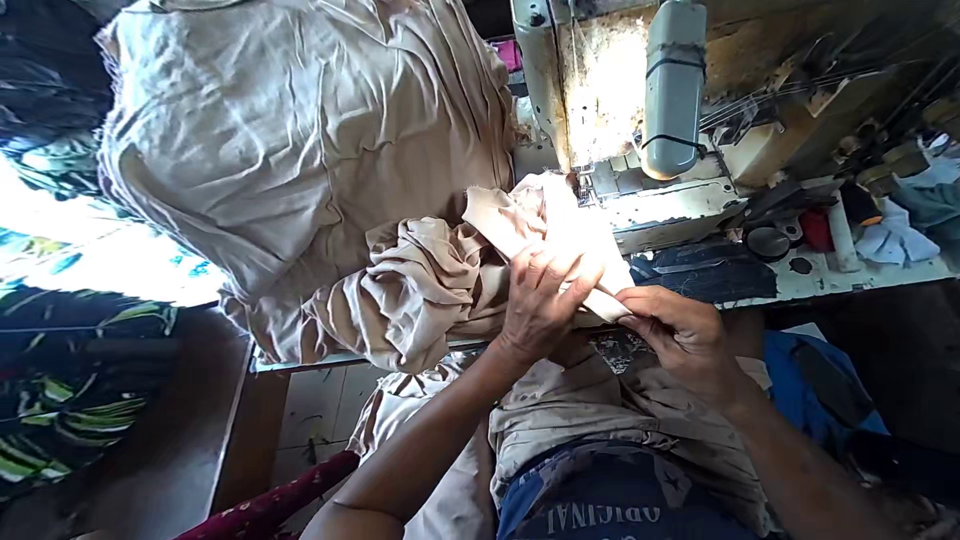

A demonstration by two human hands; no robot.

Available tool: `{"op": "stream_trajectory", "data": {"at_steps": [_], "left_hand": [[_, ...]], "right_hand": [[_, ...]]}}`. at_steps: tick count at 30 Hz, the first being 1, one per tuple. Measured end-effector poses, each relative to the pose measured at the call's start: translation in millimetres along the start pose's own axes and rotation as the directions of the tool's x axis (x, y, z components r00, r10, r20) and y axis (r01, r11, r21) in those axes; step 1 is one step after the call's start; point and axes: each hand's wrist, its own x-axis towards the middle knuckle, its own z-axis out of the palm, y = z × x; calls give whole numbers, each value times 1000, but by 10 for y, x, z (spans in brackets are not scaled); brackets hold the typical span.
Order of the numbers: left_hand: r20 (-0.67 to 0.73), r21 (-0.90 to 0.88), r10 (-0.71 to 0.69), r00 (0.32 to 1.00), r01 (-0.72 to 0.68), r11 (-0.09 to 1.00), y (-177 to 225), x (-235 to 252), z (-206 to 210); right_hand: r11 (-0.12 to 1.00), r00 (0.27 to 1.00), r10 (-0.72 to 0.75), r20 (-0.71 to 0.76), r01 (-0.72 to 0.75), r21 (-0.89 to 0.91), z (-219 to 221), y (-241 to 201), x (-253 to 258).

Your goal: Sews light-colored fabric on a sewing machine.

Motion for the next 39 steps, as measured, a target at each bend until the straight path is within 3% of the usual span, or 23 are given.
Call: {"op": "stream_trajectory", "data": {"at_steps": [6,9,20,25,39], "left_hand": [[272,-136,111,956,-76,988,-69,161,-416],[321,-116,107,941,-73,991,-87,217,-492],[303,-15,76,950,-75,997,-491,578,-424],[251,-15,51,967,-49,999,-736,686,-316],[196,-54,36,980,-25,998,-868,697,-213]], "right_hand": [[991,994,104,-27,-102,91,-39,-48,-82],[985,987,143,-69,-135,109,-4,-27,-70],[957,942,285,-176,-272,99,178,208,375],[967,948,248,-199,-230,110,233,202,565],[978,958,201,-203,-184,96,247,197,678]]}}
